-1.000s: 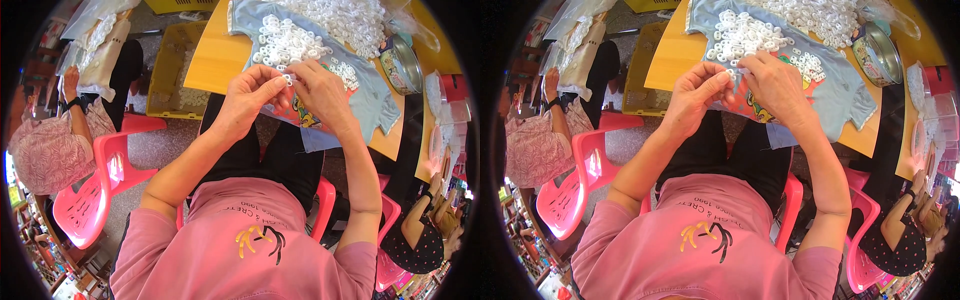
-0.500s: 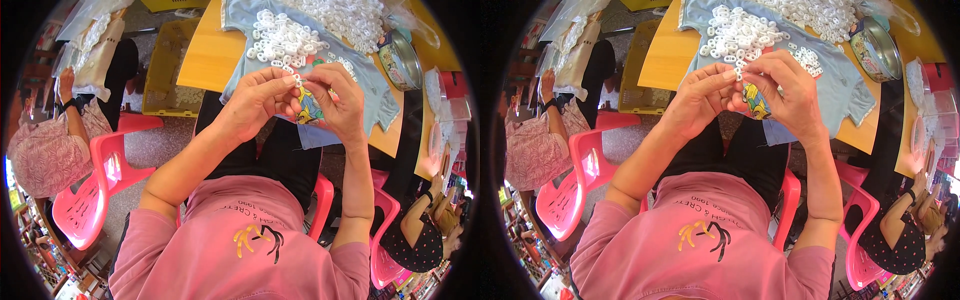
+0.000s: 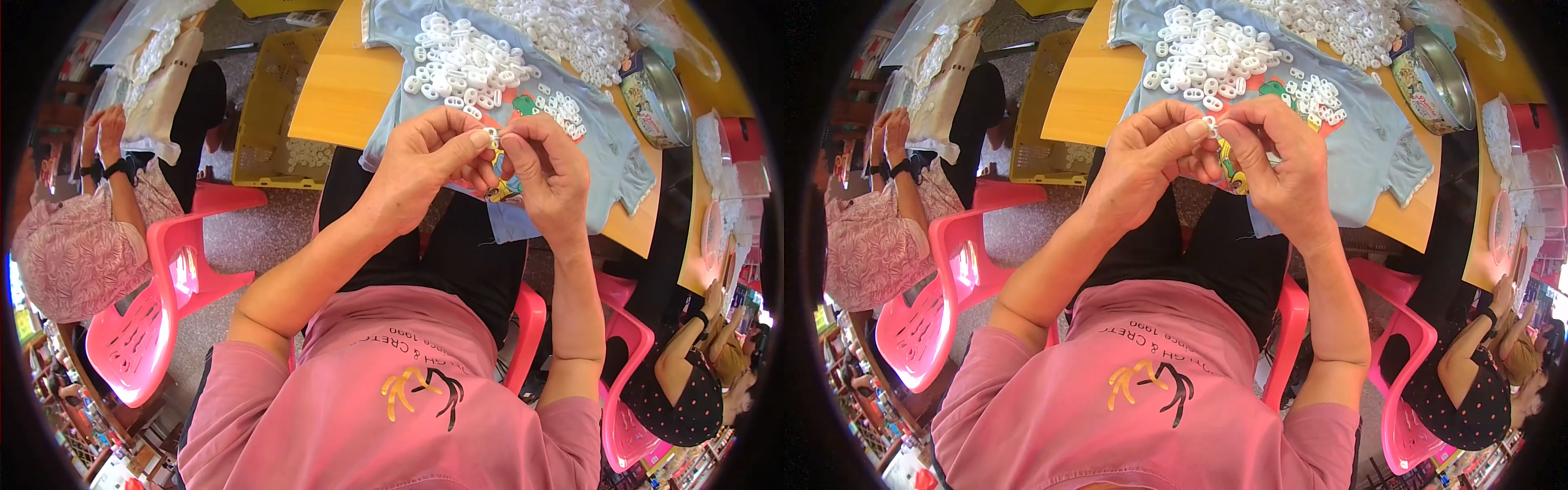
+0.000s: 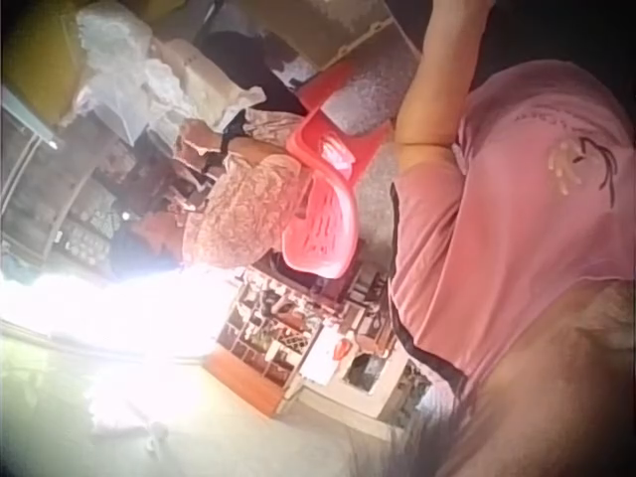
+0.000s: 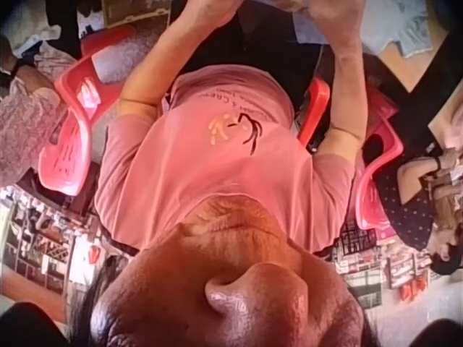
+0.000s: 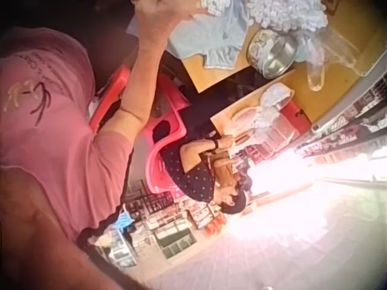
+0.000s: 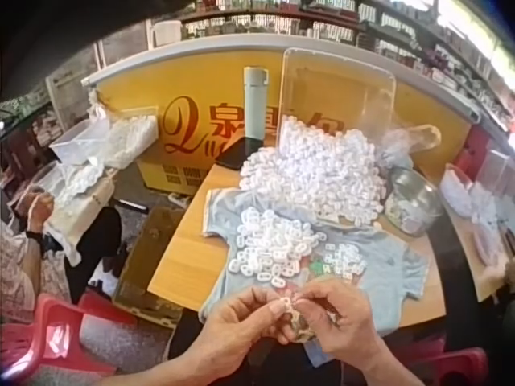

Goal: Sorting and arranging white plastic rings on a garment at a workstation.

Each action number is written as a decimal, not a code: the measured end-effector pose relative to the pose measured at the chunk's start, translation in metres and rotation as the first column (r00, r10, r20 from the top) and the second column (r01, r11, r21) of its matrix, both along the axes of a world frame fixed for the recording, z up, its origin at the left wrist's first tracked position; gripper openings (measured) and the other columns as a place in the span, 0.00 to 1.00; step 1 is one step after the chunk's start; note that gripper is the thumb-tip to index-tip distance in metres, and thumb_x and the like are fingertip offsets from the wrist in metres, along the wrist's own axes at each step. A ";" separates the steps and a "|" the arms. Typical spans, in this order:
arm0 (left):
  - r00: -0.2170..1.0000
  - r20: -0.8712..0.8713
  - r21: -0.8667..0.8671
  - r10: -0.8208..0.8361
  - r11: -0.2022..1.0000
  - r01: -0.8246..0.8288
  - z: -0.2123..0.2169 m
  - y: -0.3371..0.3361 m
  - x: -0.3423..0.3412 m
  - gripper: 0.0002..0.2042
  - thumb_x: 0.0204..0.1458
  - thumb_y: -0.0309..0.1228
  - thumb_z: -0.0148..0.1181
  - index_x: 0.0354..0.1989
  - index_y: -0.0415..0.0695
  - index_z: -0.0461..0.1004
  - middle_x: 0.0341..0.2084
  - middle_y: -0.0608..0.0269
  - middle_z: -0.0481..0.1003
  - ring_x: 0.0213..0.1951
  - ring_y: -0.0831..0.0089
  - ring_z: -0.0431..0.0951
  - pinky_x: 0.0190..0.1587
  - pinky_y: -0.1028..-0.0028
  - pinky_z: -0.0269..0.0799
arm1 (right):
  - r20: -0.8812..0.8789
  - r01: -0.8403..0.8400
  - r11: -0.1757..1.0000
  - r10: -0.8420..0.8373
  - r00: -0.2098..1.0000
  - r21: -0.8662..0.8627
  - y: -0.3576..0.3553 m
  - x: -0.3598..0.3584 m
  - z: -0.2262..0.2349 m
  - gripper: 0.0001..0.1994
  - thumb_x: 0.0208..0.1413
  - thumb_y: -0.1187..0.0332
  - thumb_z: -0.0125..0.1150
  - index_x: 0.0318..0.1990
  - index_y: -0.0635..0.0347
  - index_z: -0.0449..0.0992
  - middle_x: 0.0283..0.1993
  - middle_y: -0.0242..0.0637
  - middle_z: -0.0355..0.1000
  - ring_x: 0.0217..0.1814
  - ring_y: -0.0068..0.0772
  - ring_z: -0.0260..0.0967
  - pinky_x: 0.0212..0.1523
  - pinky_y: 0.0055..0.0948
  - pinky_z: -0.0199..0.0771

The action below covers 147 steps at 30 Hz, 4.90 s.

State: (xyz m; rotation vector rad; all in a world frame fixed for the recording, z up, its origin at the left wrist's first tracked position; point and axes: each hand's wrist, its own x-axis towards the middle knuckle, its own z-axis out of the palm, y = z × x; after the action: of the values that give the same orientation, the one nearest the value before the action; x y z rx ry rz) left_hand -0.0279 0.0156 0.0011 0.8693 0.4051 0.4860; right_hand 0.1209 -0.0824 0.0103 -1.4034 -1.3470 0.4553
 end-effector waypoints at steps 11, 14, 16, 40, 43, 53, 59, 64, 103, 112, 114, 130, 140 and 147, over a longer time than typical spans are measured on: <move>0.999 -0.007 0.031 0.054 0.998 -0.054 -0.004 -0.002 -0.012 0.08 0.59 0.30 0.55 0.39 0.36 0.70 0.29 0.60 0.75 0.29 0.74 0.78 0.33 0.77 0.76 | -0.104 0.032 0.999 -0.033 0.994 -0.011 0.002 -0.013 -0.011 0.05 0.62 0.75 0.53 0.41 0.67 0.72 0.35 0.32 0.71 0.29 0.17 0.66 0.30 0.17 0.67; 0.995 -0.052 0.070 0.081 0.994 -0.078 -0.012 0.005 -0.025 0.07 0.60 0.29 0.55 0.40 0.37 0.70 0.30 0.60 0.76 0.29 0.74 0.78 0.33 0.77 0.75 | -0.183 0.037 0.992 -0.059 0.981 -0.121 0.007 -0.004 -0.009 0.06 0.62 0.73 0.54 0.39 0.67 0.74 0.33 0.31 0.71 0.29 0.16 0.66 0.30 0.18 0.66; 0.993 -0.066 0.092 0.098 0.992 -0.092 -0.014 0.013 -0.034 0.07 0.60 0.29 0.54 0.40 0.38 0.70 0.31 0.59 0.76 0.29 0.74 0.78 0.33 0.78 0.73 | 0.183 0.187 0.978 -0.168 0.969 -0.090 0.017 0.006 -0.017 0.05 0.59 0.72 0.58 0.37 0.65 0.76 0.32 0.32 0.72 0.27 0.20 0.68 0.28 0.21 0.66; 0.993 -0.054 0.042 0.102 0.994 -0.100 0.003 0.002 0.006 0.09 0.58 0.30 0.57 0.39 0.36 0.70 0.29 0.60 0.76 0.29 0.75 0.78 0.33 0.77 0.74 | -0.721 0.110 0.979 -0.199 0.664 -0.169 0.002 -0.002 0.002 0.12 0.58 0.72 0.59 0.48 0.66 0.75 0.36 0.35 0.74 0.27 0.17 0.65 0.27 0.19 0.68; 0.996 -0.017 0.074 0.093 0.993 -0.092 0.004 -0.004 0.016 0.09 0.58 0.31 0.57 0.39 0.36 0.70 0.29 0.61 0.75 0.29 0.76 0.78 0.33 0.78 0.74 | -0.816 0.089 0.987 -0.163 0.554 -0.137 -0.005 0.001 0.004 0.13 0.58 0.72 0.59 0.49 0.66 0.74 0.36 0.35 0.74 0.27 0.17 0.65 0.27 0.19 0.69; 0.987 0.060 0.193 0.152 0.968 -0.161 0.001 -0.014 0.033 0.09 0.57 0.31 0.59 0.39 0.38 0.71 0.33 0.64 0.75 0.34 0.80 0.75 0.38 0.78 0.74 | -0.543 0.133 0.964 -0.242 0.804 -0.231 -0.025 0.012 0.014 0.13 0.56 0.72 0.61 0.48 0.66 0.75 0.32 0.30 0.72 0.27 0.15 0.64 0.28 0.17 0.66; 0.995 0.002 0.153 0.100 0.983 -0.099 0.008 -0.023 0.033 0.07 0.58 0.29 0.57 0.39 0.37 0.71 0.35 0.63 0.75 0.36 0.80 0.75 0.43 0.77 0.74 | -0.406 0.188 0.967 -0.244 0.881 -0.173 -0.027 0.013 0.004 0.11 0.59 0.72 0.59 0.47 0.65 0.76 0.33 0.29 0.73 0.28 0.15 0.65 0.29 0.16 0.65; 0.997 -0.015 0.163 0.075 0.984 -0.071 0.001 -0.025 0.033 0.09 0.58 0.33 0.59 0.41 0.42 0.71 0.36 0.66 0.76 0.36 0.80 0.78 0.26 0.88 0.63 | -0.383 0.257 0.949 -0.309 0.870 -0.181 -0.029 0.009 0.009 0.10 0.60 0.70 0.58 0.47 0.63 0.76 0.31 0.27 0.72 0.28 0.15 0.66 0.30 0.14 0.65; 0.993 -0.011 0.104 0.118 0.988 -0.116 0.002 -0.030 0.040 0.08 0.59 0.30 0.55 0.36 0.37 0.68 0.26 0.63 0.74 0.29 0.80 0.74 0.33 0.78 0.72 | -0.234 0.397 0.917 -0.377 0.896 0.044 -0.026 -0.002 0.004 0.10 0.59 0.75 0.59 0.47 0.66 0.74 0.39 0.32 0.73 0.32 0.16 0.69 0.32 0.16 0.70; 0.992 0.019 -0.054 0.126 0.991 -0.125 0.005 -0.032 0.041 0.08 0.59 0.30 0.56 0.37 0.37 0.68 0.26 0.61 0.74 0.29 0.77 0.74 0.33 0.77 0.73 | -0.217 0.377 0.922 -0.353 0.910 0.082 -0.024 -0.002 0.001 0.10 0.59 0.75 0.59 0.48 0.67 0.73 0.40 0.32 0.73 0.32 0.16 0.68 0.34 0.15 0.69; 0.992 0.013 -0.040 0.125 0.991 -0.125 0.005 -0.031 0.041 0.08 0.59 0.30 0.56 0.37 0.37 0.68 0.26 0.61 0.74 0.29 0.77 0.74 0.33 0.77 0.73 | -0.219 0.381 0.921 -0.356 0.909 0.086 -0.024 -0.003 0.001 0.10 0.59 0.75 0.59 0.48 0.67 0.73 0.40 0.32 0.73 0.32 0.16 0.68 0.34 0.15 0.69; 0.990 -0.051 0.077 0.132 0.989 -0.128 0.011 -0.032 0.038 0.08 0.59 0.29 0.55 0.36 0.37 0.67 0.26 0.62 0.73 0.29 0.79 0.73 0.33 0.77 0.72 | -0.241 0.352 0.936 -0.336 0.911 0.027 -0.026 -0.002 0.003 0.11 0.59 0.74 0.58 0.48 0.67 0.73 0.40 0.33 0.73 0.33 0.16 0.69 0.34 0.16 0.70; 0.989 -0.058 0.108 0.133 0.986 -0.126 0.004 -0.032 0.037 0.08 0.58 0.33 0.57 0.39 0.42 0.69 0.29 0.67 0.75 0.30 0.81 0.75 0.28 0.84 0.62 | -0.250 0.327 0.945 -0.313 0.916 0.016 -0.022 -0.002 0.005 0.09 0.59 0.76 0.58 0.47 0.67 0.74 0.40 0.31 0.73 0.32 0.16 0.68 0.34 0.16 0.70; 0.989 -0.016 0.078 0.145 0.987 -0.144 -0.001 -0.034 0.040 0.08 0.59 0.32 0.56 0.39 0.41 0.70 0.30 0.66 0.74 0.31 0.81 0.75 0.29 0.83 0.64 | -0.296 0.319 0.948 -0.302 0.906 0.010 -0.020 -0.005 0.004 0.09 0.59 0.76 0.58 0.46 0.67 0.74 0.39 0.31 0.73 0.32 0.16 0.68 0.33 0.15 0.70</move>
State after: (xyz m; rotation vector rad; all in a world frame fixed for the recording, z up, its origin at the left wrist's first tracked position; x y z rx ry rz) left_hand 0.0122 -0.0188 -0.0003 0.9239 0.4743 0.6296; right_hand 0.1159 -0.1020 0.0143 -1.4100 -0.8714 0.3877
